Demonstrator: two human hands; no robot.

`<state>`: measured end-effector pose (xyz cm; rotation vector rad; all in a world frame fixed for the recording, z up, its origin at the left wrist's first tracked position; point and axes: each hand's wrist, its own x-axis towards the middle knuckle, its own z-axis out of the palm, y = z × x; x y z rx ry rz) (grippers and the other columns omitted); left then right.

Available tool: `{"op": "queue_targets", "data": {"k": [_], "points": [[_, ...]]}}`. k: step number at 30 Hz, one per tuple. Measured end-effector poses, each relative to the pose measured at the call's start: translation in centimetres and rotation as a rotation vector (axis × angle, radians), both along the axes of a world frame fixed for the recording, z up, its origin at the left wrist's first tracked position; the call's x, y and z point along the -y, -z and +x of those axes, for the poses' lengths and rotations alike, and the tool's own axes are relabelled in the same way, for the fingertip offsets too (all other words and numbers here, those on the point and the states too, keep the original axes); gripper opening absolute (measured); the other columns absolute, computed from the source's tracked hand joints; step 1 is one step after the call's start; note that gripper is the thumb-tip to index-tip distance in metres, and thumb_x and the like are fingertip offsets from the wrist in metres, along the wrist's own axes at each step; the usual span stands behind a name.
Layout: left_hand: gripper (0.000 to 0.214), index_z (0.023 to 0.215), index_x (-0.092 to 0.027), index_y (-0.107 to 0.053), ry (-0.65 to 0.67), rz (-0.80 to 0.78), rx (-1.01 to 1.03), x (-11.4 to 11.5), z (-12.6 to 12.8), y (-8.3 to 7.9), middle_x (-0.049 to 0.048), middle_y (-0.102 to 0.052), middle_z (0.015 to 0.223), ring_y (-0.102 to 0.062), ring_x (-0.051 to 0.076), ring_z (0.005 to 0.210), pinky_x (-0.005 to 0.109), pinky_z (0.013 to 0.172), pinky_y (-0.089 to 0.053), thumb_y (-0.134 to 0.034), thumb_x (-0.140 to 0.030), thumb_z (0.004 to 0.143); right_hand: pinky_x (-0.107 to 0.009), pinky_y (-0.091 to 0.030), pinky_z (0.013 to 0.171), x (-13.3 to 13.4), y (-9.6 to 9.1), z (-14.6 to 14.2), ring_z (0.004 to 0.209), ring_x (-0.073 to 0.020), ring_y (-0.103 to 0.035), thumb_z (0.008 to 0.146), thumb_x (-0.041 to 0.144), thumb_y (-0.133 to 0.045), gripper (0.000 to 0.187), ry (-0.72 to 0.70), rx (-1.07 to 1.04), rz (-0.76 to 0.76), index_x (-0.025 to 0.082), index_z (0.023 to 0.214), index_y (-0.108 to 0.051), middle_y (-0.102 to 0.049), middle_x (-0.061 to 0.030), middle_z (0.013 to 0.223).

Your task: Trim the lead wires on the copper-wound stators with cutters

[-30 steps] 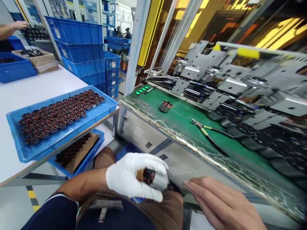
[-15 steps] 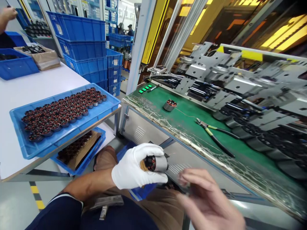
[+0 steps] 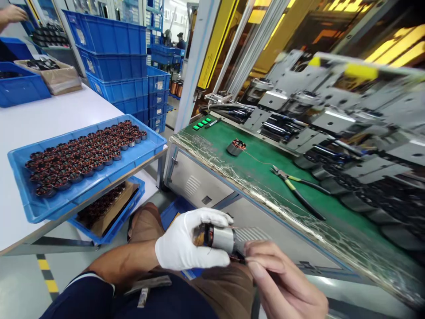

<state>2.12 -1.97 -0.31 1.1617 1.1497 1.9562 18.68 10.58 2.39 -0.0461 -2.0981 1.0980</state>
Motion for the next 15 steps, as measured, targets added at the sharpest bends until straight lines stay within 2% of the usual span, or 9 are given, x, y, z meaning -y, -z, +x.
{"op": "queue_targets", "data": {"k": [2, 3, 4, 5, 6, 8, 9, 12, 15], "points": [[0.045, 0.108, -0.020, -0.067, -0.095, 0.037, -0.099, 0.4, -0.5, -0.3, 0.0140, -0.070, 0.119, -0.069, 0.026, 0.109, 0.040, 0.097, -0.056, -0.087, -0.029, 0.068, -0.034, -0.053, 0.071, -3.6, -0.7, 0.1, 0.082, -0.0206, -0.063, 0.090, 0.008, -0.059, 0.014, 0.062, 0.036, 0.158, 0.021, 0.092, -0.064, -0.063, -0.0052, 0.085], [0.044, 0.109, -0.022, -0.067, -0.140, 0.053, -0.144, 0.6, -0.7, -0.4, 0.0131, -0.070, 0.119, -0.069, 0.025, 0.108, 0.039, 0.096, -0.056, -0.085, -0.026, 0.069, -0.037, -0.054, 0.079, -5.9, -1.0, -0.1, 0.088, -0.0222, -0.064, 0.091, 0.013, -0.063, 0.012, 0.154, 0.049, 0.275, 0.022, 0.098, -0.066, -0.066, -0.0065, 0.092], [0.043, 0.111, -0.023, -0.066, -0.178, 0.068, -0.181, 0.8, -0.9, -0.6, 0.0120, -0.069, 0.120, -0.069, 0.024, 0.108, 0.038, 0.095, -0.057, -0.083, -0.022, 0.071, -0.041, -0.053, 0.088, -8.6, -1.2, -0.4, 0.096, -0.0245, -0.065, 0.091, 0.021, -0.067, 0.015, 0.324, 0.086, 0.400, 0.022, 0.106, -0.066, -0.068, -0.0085, 0.101], [0.043, 0.113, -0.025, -0.065, -0.208, 0.078, -0.209, 1.0, -1.0, -0.7, 0.0108, -0.069, 0.122, -0.069, 0.023, 0.110, 0.036, 0.095, -0.057, -0.081, -0.018, 0.073, -0.045, -0.051, 0.097, -11.3, -1.3, -0.8, 0.107, -0.0286, -0.065, 0.092, 0.032, -0.069, 0.027, 0.448, 0.158, 0.516, 0.021, 0.116, -0.065, -0.068, -0.0124, 0.113], [0.045, 0.115, -0.026, -0.065, -0.235, 0.084, -0.233, 1.1, -1.2, -0.9, 0.0095, -0.068, 0.124, -0.068, 0.022, 0.112, 0.034, 0.095, -0.058, -0.079, -0.015, 0.075, -0.049, -0.049, 0.103, -14.0, -1.2, -1.2, 0.116, -0.0328, -0.062, 0.091, 0.042, -0.069, 0.044, 0.505, 0.221, 0.595, 0.016, 0.125, -0.062, -0.065, -0.0172, 0.123], [0.048, 0.119, -0.029, -0.064, -0.278, 0.086, -0.270, 1.3, -1.5, -1.0, 0.0077, -0.068, 0.127, -0.067, 0.021, 0.117, 0.031, 0.095, -0.059, -0.076, -0.010, 0.077, -0.052, -0.044, 0.110, -18.5, -0.9, -1.8, 0.132, -0.0381, -0.052, 0.093, 0.056, -0.061, 0.071, 0.492, 0.462, 0.696, 0.004, 0.139, -0.051, -0.052, -0.0268, 0.140], [0.049, 0.121, -0.029, -0.064, -0.297, 0.084, -0.289, 1.4, -1.7, -1.0, 0.0071, -0.068, 0.127, -0.067, 0.021, 0.118, 0.030, 0.095, -0.059, -0.075, -0.008, 0.077, -0.052, -0.042, 0.112, -20.2, -0.7, -1.9, 0.137, -0.0391, -0.047, 0.094, 0.060, -0.057, 0.076, 0.486, 0.541, 0.710, 0.001, 0.142, -0.049, -0.047, -0.0288, 0.145], [0.051, 0.123, -0.030, -0.065, -0.342, 0.075, -0.334, 1.4, -2.4, -0.6, 0.0056, -0.069, 0.127, -0.068, 0.020, 0.118, 0.029, 0.094, -0.061, -0.071, -0.005, 0.079, -0.056, -0.040, 0.112, -22.3, -0.3, -2.0, 0.139, -0.0373, -0.045, 0.098, 0.061, -0.050, 0.072, 0.501, 0.664, 0.728, 0.003, 0.142, -0.049, -0.046, -0.0275, 0.146], [0.051, 0.124, -0.030, -0.065, -0.363, 0.068, -0.329, 1.3, -3.1, -0.3, 0.0037, -0.070, 0.127, -0.067, 0.018, 0.120, 0.025, 0.098, -0.059, -0.071, -0.005, 0.080, -0.062, -0.040, 0.109, -21.1, -0.6, -1.4, 0.132, -0.0350, -0.052, 0.101, 0.056, -0.048, 0.060, 0.503, 0.682, 0.739, 0.009, 0.139, -0.052, -0.053, -0.0222, 0.141]]}}
